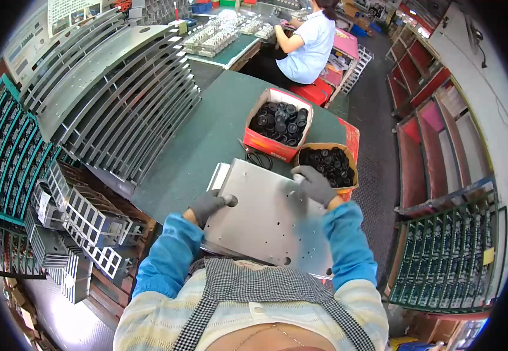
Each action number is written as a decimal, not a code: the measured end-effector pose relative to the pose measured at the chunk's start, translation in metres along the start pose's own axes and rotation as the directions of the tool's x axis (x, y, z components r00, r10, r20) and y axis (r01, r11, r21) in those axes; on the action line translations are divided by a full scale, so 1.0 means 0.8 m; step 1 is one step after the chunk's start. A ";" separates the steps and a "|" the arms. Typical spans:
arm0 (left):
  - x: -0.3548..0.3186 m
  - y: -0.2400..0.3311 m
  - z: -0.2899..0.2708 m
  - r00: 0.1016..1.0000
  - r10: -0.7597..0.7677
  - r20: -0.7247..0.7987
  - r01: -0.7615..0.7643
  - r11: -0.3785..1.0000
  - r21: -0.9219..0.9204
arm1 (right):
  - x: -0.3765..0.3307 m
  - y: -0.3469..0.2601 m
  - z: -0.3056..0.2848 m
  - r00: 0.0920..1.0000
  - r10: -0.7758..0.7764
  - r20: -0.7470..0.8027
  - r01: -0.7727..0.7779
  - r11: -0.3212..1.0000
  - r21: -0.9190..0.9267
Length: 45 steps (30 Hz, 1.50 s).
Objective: The person places rubber components and plastic parts onto metal panels, assembling them by hand with pliers.
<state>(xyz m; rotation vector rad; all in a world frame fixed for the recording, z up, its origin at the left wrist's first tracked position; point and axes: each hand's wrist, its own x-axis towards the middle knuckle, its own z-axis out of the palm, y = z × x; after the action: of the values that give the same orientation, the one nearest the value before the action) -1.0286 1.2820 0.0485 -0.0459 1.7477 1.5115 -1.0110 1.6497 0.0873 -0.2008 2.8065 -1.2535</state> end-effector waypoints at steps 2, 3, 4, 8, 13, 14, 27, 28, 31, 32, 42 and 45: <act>-0.007 0.005 0.005 0.985 0.053 0.167 0.020 0.913 -0.407 | -0.016 0.029 0.062 0.972 -0.236 -0.005 0.235 0.965 0.115; -0.007 -0.003 0.004 0.986 0.050 0.162 0.021 0.911 -0.412 | -0.027 -0.020 0.088 0.979 -0.202 0.024 0.203 0.979 -0.013; -0.008 -0.013 0.005 0.983 0.106 0.153 -0.030 0.902 -0.430 | -0.041 -0.038 0.121 0.972 -0.231 -0.029 0.233 0.970 0.071; 0.028 -0.052 -0.008 0.993 0.119 -0.020 -0.119 0.993 0.004 | -0.065 -0.057 0.172 0.960 -0.256 -0.110 0.234 0.956 -0.180; 0.028 -0.003 0.008 0.995 -0.015 -0.094 0.047 0.936 0.349 | -0.062 -0.048 0.168 0.847 -0.301 -0.437 0.220 0.949 -0.228; 0.009 0.006 0.008 0.996 0.016 -0.084 0.010 0.954 0.300 | -0.060 -0.060 0.158 0.879 -0.205 -0.430 0.152 0.976 -0.157; 0.042 -0.058 0.003 0.955 0.201 -0.217 -0.105 0.916 0.387 | 0.006 -0.081 0.187 0.906 -0.210 -0.367 0.133 0.966 -0.224; 0.040 -0.052 0.006 0.960 0.167 -0.226 -0.078 0.931 0.356 | -0.005 -0.074 0.171 0.857 -0.222 -0.464 0.140 0.968 -0.206; 0.016 -0.012 0.027 0.962 0.085 -0.258 -0.013 0.963 0.269 | -0.061 -0.028 0.077 0.653 0.049 -0.756 -0.125 0.991 -0.043; 0.009 0.002 0.036 0.959 0.072 -0.274 0.004 0.964 0.267 | -0.088 0.006 0.043 0.586 0.208 -0.784 -0.261 0.963 0.060; 0.028 -0.013 0.033 0.967 0.107 -0.233 -0.063 0.980 0.186 | -0.207 0.159 -0.037 0.418 0.348 -0.839 -0.764 0.635 -0.117; 0.016 0.007 0.056 0.957 0.108 -0.269 -0.050 0.976 0.214 | -0.217 0.161 -0.042 0.464 0.321 -0.826 -0.757 0.628 -0.182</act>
<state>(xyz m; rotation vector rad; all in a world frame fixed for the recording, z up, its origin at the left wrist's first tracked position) -1.0158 1.3273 0.0477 -0.0885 2.1484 1.4258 -0.8548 1.7844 0.0139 1.4799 3.2448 -0.3480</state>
